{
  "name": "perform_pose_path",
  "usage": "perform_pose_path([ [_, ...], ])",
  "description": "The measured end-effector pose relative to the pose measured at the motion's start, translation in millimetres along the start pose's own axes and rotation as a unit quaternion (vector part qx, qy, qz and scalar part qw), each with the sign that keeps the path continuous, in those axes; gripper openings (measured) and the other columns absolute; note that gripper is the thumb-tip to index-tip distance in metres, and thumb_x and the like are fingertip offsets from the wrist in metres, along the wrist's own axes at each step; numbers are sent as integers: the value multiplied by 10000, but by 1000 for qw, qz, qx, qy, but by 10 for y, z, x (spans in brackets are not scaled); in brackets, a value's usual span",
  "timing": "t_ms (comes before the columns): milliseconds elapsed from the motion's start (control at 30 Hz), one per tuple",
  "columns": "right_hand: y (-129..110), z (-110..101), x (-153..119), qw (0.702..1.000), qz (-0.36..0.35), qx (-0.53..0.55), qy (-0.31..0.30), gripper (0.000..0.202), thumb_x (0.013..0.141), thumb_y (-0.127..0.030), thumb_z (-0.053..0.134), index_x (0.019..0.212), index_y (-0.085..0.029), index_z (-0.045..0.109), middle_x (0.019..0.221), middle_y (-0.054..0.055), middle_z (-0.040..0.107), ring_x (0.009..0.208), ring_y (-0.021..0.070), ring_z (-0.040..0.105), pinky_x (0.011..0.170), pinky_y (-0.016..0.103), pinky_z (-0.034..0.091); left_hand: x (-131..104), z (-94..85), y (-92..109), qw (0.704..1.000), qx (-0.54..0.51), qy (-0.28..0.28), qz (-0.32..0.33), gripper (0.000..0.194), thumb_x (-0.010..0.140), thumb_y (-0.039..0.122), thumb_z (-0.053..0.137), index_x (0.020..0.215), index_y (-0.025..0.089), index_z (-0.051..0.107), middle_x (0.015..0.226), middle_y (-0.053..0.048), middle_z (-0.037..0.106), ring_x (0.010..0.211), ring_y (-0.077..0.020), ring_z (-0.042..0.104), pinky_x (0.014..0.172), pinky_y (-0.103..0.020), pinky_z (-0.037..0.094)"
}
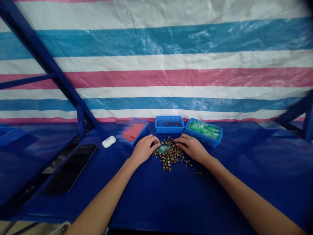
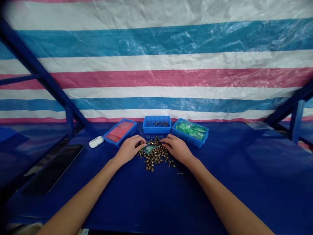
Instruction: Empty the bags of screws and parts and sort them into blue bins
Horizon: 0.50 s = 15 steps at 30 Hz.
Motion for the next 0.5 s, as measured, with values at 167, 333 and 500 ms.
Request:
perform_pose_path([
  [167,25,-7,16,1000,-2,16,4,192,941,-280,498,1032,-254,665,986,45,633,872,195,624,794,332,498,-15,-19,40,1000,-8,1,3,91,883,301,610,899,216,638,903,0,616,818,-150,592,725,-257,451],
  [333,-56,-77,3,997,9,71,41,137,900,-275,517,950,-223,633,856,38,643,712,172,603,666,310,498,-16,-41,25,1000,-16,2,6,124,894,309,593,961,228,659,989,-15,622,864,-155,600,758,-266,467],
  [500,-237,-207,204,987,0,100,126,141,892,-269,518,979,-228,621,902,43,680,803,186,637,702,305,507,5,-17,-4,1000,-4,-8,6,142,885,327,601,931,210,666,902,-16,616,827,-160,599,725,-262,466],
])
Point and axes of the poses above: each hand's wrist, its own x-axis towards the middle knuckle, its own z-axis out of the palm, y = z × x, the point moved 4 cm from there along x, towards the middle knuckle
